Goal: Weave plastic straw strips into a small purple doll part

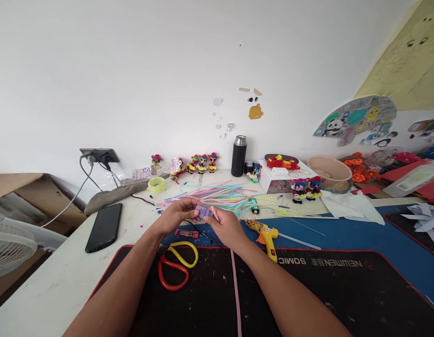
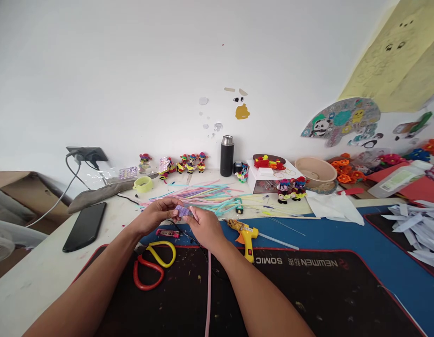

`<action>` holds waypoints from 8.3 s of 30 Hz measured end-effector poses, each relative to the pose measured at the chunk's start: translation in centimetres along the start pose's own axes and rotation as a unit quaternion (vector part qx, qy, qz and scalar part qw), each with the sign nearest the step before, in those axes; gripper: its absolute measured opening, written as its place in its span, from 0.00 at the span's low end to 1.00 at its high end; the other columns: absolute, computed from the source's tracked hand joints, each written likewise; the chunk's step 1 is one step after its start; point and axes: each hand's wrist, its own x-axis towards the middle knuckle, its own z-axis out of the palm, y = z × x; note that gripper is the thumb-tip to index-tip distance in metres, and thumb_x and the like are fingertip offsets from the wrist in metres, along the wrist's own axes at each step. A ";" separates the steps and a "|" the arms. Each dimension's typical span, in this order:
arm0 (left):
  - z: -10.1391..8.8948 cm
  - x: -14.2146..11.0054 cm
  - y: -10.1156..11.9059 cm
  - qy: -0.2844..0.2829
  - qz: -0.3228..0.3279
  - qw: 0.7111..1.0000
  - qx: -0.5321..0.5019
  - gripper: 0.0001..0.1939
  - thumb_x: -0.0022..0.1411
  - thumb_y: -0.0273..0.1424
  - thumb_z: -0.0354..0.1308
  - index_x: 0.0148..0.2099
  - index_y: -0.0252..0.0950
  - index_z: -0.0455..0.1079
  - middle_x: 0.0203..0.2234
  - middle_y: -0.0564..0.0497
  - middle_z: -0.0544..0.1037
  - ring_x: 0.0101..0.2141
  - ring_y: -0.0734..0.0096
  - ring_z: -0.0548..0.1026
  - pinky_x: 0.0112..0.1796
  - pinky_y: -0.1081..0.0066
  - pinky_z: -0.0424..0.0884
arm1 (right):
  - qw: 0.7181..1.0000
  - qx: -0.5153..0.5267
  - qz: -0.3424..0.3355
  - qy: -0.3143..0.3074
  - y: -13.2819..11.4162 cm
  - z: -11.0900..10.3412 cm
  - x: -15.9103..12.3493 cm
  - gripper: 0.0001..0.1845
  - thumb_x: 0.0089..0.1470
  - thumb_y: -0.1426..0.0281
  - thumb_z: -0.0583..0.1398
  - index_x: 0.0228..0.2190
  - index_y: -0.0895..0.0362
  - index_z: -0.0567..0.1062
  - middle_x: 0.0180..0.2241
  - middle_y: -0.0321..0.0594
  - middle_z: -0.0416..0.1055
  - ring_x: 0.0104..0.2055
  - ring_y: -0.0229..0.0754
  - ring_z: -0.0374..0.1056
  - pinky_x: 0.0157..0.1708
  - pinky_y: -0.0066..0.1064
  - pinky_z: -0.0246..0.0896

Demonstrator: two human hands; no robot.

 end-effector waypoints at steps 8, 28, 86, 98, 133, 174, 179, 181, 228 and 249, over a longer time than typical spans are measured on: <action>0.3 0.2 -0.2 0.006 0.003 1.000 0.009 0.21 0.53 0.41 0.76 0.44 0.34 0.80 0.31 0.48 0.82 0.31 0.66 0.78 0.36 0.67 0.74 | 1.000 -0.006 0.008 -0.012 -0.2 -0.2 0.1 0.16 0.61 0.61 0.60 0.24 0.53 0.64 0.21 0.31 0.59 0.26 0.40 0.54 0.29 0.32 0.44; 1.2 0.2 0.2 0.090 0.032 0.994 0.057 0.22 0.53 0.42 0.75 0.48 0.37 0.83 0.41 0.46 0.85 0.43 0.58 0.77 0.46 0.62 0.72 | 0.915 0.361 0.170 -0.058 0.3 1.0 0.4 0.26 0.51 0.47 0.69 0.38 0.54 0.73 0.16 0.22 0.51 0.16 0.32 0.44 0.17 0.28 0.39; 3.0 -0.4 0.3 0.112 0.171 0.933 0.297 0.28 0.66 0.34 0.61 0.68 0.40 0.67 0.54 0.45 0.78 0.45 0.62 0.78 0.49 0.61 0.76 | 0.882 0.426 0.199 -0.034 -1.7 -0.1 0.2 0.26 0.49 0.47 0.70 0.31 0.55 0.69 0.15 0.22 0.54 0.14 0.29 0.45 0.15 0.26 0.34; 3.3 -0.5 0.6 0.119 0.258 0.878 0.386 0.28 0.66 0.24 0.57 0.66 0.44 0.69 0.51 0.45 0.77 0.43 0.63 0.74 0.45 0.63 0.76 | 0.877 0.430 0.211 -0.038 -1.5 0.1 0.2 0.26 0.48 0.49 0.71 0.35 0.54 0.69 0.15 0.21 0.55 0.14 0.29 0.44 0.15 0.24 0.35; 3.0 -0.6 0.9 0.020 0.161 0.947 0.278 0.26 0.67 0.37 0.64 0.66 0.50 0.71 0.51 0.47 0.74 0.50 0.59 0.72 0.47 0.65 0.73 | 0.862 0.461 0.212 -0.004 -1.9 -0.7 0.6 0.27 0.51 0.47 0.69 0.31 0.53 0.65 0.15 0.22 0.56 0.12 0.28 0.46 0.14 0.25 0.33; 3.3 -0.3 1.7 0.057 0.016 0.997 0.047 0.20 0.55 0.44 0.74 0.35 0.34 0.74 0.22 0.54 0.76 0.25 0.73 0.73 0.29 0.72 0.69 | 0.858 0.474 0.198 -0.006 -1.6 -0.8 0.7 0.27 0.47 0.49 0.72 0.33 0.54 0.69 0.14 0.20 0.54 0.12 0.28 0.44 0.13 0.24 0.33; 3.4 -0.4 1.8 0.076 0.017 0.997 0.024 0.21 0.52 0.45 0.75 0.35 0.34 0.75 0.22 0.53 0.78 0.25 0.72 0.75 0.29 0.73 0.70 | 0.870 0.458 0.185 0.002 -1.7 -0.7 0.6 0.27 0.48 0.49 0.71 0.34 0.54 0.68 0.15 0.20 0.54 0.12 0.28 0.45 0.13 0.24 0.34; 3.3 -0.4 1.7 0.077 0.013 0.997 0.017 0.21 0.51 0.45 0.76 0.34 0.34 0.75 0.23 0.53 0.79 0.25 0.71 0.76 0.30 0.73 0.71 | 0.872 0.453 0.183 0.003 -1.7 -0.6 0.6 0.26 0.49 0.49 0.71 0.34 0.54 0.68 0.16 0.20 0.54 0.13 0.28 0.45 0.13 0.23 0.34; 2.6 0.1 0.5 0.033 -0.001 0.999 -0.042 0.20 0.50 0.39 0.78 0.35 0.34 0.73 0.22 0.52 0.80 0.24 0.70 0.78 0.27 0.73 0.74 | 0.883 0.440 0.159 -0.022 -1.6 -0.2 0.5 0.26 0.52 0.48 0.69 0.37 0.53 0.65 0.17 0.20 0.54 0.14 0.29 0.45 0.14 0.23 0.35; 2.7 0.0 0.9 0.041 -0.005 0.999 -0.024 0.21 0.48 0.41 0.79 0.33 0.33 0.73 0.21 0.52 0.80 0.22 0.72 0.77 0.25 0.75 0.74 | 0.893 0.429 0.136 -0.014 -1.3 0.5 0.2 0.25 0.55 0.47 0.67 0.36 0.51 0.64 0.16 0.19 0.51 0.14 0.29 0.43 0.14 0.24 0.37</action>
